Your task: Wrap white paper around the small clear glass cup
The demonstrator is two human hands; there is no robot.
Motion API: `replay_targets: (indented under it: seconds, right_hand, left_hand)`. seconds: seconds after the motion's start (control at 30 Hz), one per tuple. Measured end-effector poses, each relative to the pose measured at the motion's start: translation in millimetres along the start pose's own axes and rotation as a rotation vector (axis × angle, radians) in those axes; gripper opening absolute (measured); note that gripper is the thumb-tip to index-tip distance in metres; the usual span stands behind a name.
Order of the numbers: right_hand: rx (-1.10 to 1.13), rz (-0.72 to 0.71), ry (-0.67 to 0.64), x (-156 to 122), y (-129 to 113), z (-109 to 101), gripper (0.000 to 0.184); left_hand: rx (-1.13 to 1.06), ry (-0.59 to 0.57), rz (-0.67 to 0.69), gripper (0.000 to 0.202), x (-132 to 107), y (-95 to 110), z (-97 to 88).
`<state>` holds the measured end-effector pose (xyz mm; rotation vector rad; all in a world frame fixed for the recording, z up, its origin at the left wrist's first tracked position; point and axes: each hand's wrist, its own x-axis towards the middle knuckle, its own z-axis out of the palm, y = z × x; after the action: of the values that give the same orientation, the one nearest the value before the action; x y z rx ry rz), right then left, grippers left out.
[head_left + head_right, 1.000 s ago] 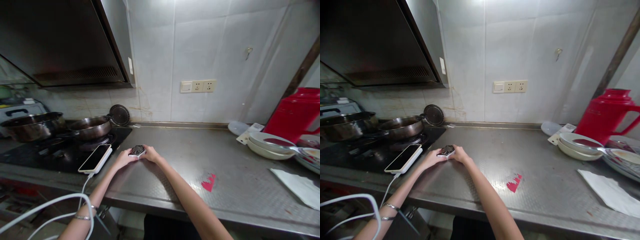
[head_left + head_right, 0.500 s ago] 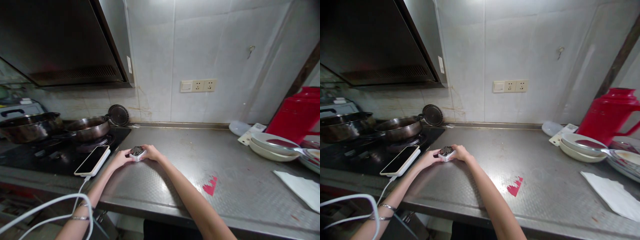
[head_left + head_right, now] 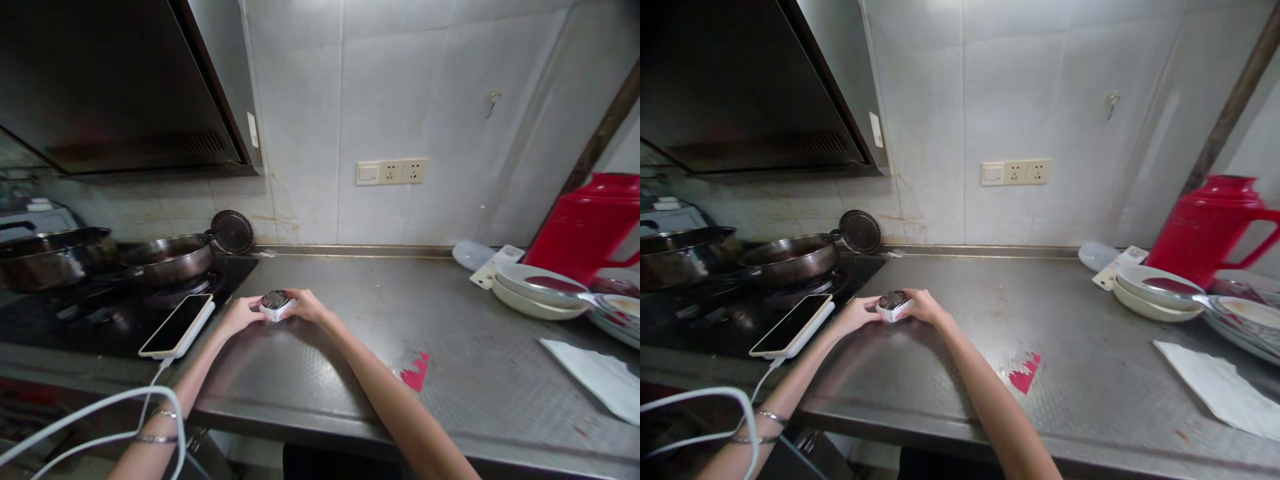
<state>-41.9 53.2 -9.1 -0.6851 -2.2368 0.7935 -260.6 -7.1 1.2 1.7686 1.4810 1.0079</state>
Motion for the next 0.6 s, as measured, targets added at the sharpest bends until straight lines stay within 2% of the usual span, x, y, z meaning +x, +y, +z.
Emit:
replay_targets:
  seconds: [0.17, 0.43, 0.6]
  right_hand:
    - [-0.014, -0.012, 0.049, -33.4, 1.6, -45.6, 0.058]
    - [-0.02, 0.06, 0.13, -107.9, 13.9, -127.7, 0.062]
    - [-0.055, 0.165, 0.193, -149.3, 24.2, -160.2, 0.062]
  left_hand:
    - [0.01, -0.045, 0.069, 0.063, 15.7, 32.9, 33.7]
    - [-0.087, -0.207, 0.216, 0.051, 45.2, 85.3, 124.2]
    - [-0.115, -0.29, 0.272, 0.047, 61.9, 103.8, 172.2]
